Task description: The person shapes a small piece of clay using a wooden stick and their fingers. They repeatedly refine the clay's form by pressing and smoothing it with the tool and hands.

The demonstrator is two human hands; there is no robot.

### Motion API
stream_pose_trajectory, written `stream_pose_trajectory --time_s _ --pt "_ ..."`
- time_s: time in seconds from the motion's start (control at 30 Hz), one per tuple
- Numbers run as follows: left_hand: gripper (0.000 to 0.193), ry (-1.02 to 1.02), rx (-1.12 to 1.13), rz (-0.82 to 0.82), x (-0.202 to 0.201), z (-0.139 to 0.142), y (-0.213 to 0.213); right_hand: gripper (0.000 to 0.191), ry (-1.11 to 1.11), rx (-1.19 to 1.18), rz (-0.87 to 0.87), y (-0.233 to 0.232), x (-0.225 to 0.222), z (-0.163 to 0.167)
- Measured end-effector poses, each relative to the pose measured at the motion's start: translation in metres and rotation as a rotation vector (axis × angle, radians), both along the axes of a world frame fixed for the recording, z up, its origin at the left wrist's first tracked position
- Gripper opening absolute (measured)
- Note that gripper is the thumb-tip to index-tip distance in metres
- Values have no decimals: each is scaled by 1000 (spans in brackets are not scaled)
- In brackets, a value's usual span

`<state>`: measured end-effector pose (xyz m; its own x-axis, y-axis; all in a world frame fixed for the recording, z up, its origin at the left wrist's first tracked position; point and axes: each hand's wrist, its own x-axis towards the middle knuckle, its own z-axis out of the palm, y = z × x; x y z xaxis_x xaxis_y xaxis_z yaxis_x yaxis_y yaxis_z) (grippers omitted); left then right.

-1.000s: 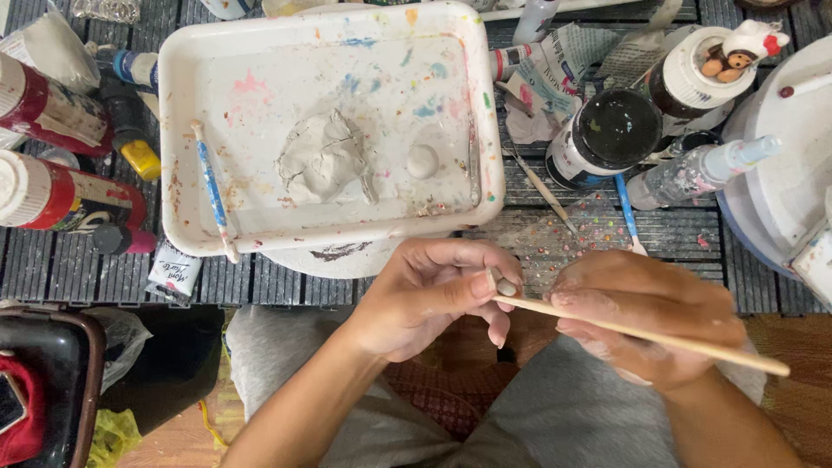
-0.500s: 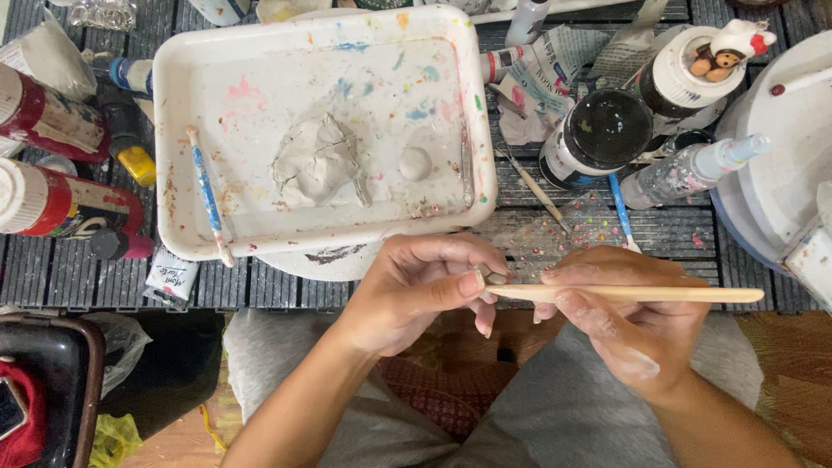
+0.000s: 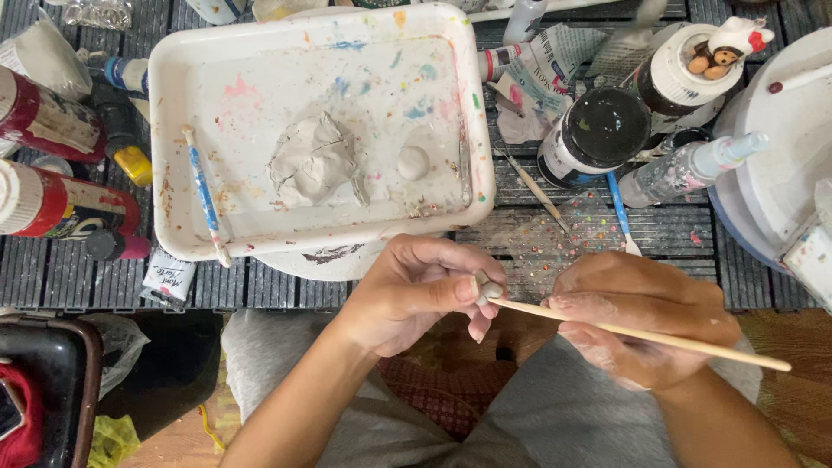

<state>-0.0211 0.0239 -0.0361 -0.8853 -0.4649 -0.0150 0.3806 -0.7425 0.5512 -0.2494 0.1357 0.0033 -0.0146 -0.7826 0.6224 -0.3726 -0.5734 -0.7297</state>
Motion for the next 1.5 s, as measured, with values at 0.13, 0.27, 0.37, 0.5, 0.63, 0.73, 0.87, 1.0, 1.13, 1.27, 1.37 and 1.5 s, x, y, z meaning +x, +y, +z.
stream_pose_trajectory --time_s 0.13,0.27,0.37,0.5,0.63,0.73,0.87,1.0,1.13,1.27,1.37,1.5 --pt "27 -20 49 -68 1 0 1 15 -228 -25 74 -5 5 -2" --pt "29 71 278 -157 -2 -1 5 15 -378 62 65 -3 1 -7" --pt "28 62 323 -142 -4 -4 6 15 -301 70 79 4 -5 -9" --pt "28 35 237 -71 -3 -9 8 17 -108 73 11 8 -9 -11" --pt "27 26 226 -23 -3 -11 8 17 -171 49 26 4 -7 -8" --pt "25 -3 211 10 -6 -12 7 17 -148 63 17 2 -5 -4" --pt "29 -42 172 23 -5 -10 8 17 -100 89 -3 4 -4 -1" --pt "27 -49 137 23 -5 -10 7 17 -129 84 16 4 -4 -1" --pt "25 -49 127 21 -4 -10 6 17 -85 79 13 2 -3 1" --pt "23 -89 96 15 -4 -11 7 20 -122 132 17 3 -4 4" --pt "22 -94 101 17 -5 -12 7 22 -59 120 1 5 -5 5" --pt "23 -97 133 11 -4 -11 7 20 41 35 0 4 -4 4"
